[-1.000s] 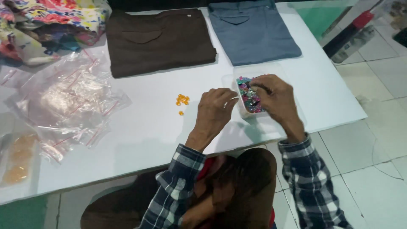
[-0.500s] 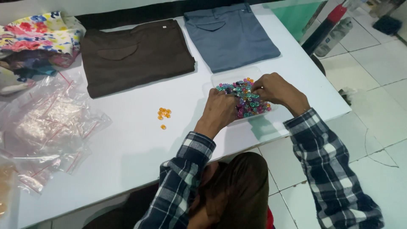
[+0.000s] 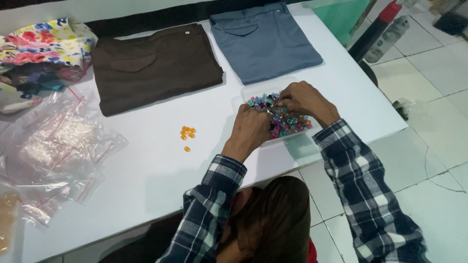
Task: Sorting yellow buttons from a container of mixed colored buttons and placing them on a table
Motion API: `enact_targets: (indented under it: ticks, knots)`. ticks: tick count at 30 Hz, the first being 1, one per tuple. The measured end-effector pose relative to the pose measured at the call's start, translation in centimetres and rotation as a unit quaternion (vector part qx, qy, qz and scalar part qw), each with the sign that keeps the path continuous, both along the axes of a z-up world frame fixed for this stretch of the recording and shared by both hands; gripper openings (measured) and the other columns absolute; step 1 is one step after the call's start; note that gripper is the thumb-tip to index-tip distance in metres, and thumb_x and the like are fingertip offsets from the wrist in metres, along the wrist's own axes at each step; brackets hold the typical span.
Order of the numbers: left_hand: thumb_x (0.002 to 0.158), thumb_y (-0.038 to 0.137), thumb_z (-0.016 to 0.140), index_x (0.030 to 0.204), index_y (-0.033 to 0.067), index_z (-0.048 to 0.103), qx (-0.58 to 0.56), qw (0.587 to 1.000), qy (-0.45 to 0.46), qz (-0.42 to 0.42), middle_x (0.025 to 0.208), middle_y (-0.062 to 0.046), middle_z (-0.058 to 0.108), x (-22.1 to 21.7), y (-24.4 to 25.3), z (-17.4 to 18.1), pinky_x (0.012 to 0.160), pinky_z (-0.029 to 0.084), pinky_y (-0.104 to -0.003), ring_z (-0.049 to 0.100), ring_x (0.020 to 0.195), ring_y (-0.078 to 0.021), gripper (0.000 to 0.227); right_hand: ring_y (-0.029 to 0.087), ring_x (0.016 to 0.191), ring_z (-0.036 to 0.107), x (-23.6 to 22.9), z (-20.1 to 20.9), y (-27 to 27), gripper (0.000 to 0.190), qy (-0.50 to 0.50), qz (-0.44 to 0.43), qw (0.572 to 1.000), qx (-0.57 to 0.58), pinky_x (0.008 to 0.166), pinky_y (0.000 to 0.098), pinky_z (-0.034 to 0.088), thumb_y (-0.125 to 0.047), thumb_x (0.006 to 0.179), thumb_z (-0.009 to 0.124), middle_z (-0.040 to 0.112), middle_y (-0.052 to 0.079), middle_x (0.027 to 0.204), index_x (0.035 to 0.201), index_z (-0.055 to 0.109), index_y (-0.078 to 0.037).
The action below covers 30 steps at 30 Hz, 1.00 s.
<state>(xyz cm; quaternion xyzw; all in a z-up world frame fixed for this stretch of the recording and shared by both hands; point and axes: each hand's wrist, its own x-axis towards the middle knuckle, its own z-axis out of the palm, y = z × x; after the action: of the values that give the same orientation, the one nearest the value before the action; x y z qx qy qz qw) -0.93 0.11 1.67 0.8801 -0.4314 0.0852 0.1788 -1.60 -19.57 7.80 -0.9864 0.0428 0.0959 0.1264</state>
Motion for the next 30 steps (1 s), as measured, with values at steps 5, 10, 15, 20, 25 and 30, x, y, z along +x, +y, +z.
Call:
enact_targets:
  ticks: [5,10,15,20,25,30]
  knots:
    - [0.076,0.006,0.07,0.096,0.0198,0.078,0.005,0.999,-0.041,0.014,0.077,0.0,0.072,1.7,-1.3,-0.9,0.087,0.051,-0.042,0.074,0.078,-0.0272,0.025,0.048,0.111,0.067,-2.2,2.7,0.3,0.034,-0.008,-0.029,1.0,0.002,0.092,0.0579,0.056,-0.014,0.088,0.064,0.076,0.022,0.11,0.119,0.077,-0.013]
    - [0.079,-0.004,0.067,0.108,0.0151,0.076,-0.024,0.999,0.028,0.021,0.079,-0.003,0.071,2.2,-1.6,-0.1,0.084,0.054,-0.044,0.075,0.079,-0.0295,0.036,0.046,0.109,0.069,-0.1,0.1,0.5,0.035,-0.009,0.018,0.998,-0.057,0.092,0.0554,0.057,-0.016,0.087,0.066,0.076,0.021,0.109,0.12,0.078,-0.016]
    - [0.077,0.001,0.069,0.105,0.0186,0.076,-0.005,0.999,0.024,0.025,0.085,-0.003,0.073,2.8,-1.8,-1.6,0.09,0.053,-0.041,0.075,0.089,-0.03,0.035,0.043,0.096,0.073,2.8,-4.4,0.0,0.025,-0.037,0.048,0.995,-0.082,0.081,0.0532,0.06,-0.017,0.085,0.071,0.076,0.024,0.093,0.105,0.077,-0.003]
    - [0.075,0.001,0.068,0.102,0.0184,0.076,-0.014,0.999,0.028,0.023,0.082,-0.003,0.072,2.4,-1.5,-0.3,0.086,0.054,-0.042,0.075,0.087,-0.0303,0.032,0.05,0.105,0.068,0.4,0.9,1.8,0.025,0.008,0.034,0.999,0.008,0.085,0.0589,0.056,-0.017,0.089,0.065,0.075,0.026,0.101,0.108,0.076,-0.004]
    - [0.077,-0.001,0.064,0.104,0.0195,0.077,-0.033,0.999,0.026,0.03,0.08,-0.004,0.072,2.7,-2.0,-1.2,0.086,0.055,-0.041,0.076,0.083,-0.0313,0.036,0.048,0.111,0.067,-0.4,2.6,1.3,0.033,0.004,-0.012,0.996,0.087,0.09,0.0589,0.054,-0.018,0.086,0.07,0.076,0.021,0.108,0.117,0.073,-0.008]
    - [0.077,-0.002,0.066,0.111,0.0181,0.075,-0.036,0.999,0.019,0.022,0.078,-0.006,0.072,1.3,-0.9,2.0,0.084,0.056,-0.043,0.076,0.081,-0.032,0.04,0.044,0.11,0.07,-0.2,1.6,2.5,0.028,0.067,0.059,0.992,-0.087,0.095,0.0524,0.056,-0.019,0.087,0.071,0.077,0.021,0.108,0.113,0.079,-0.012]
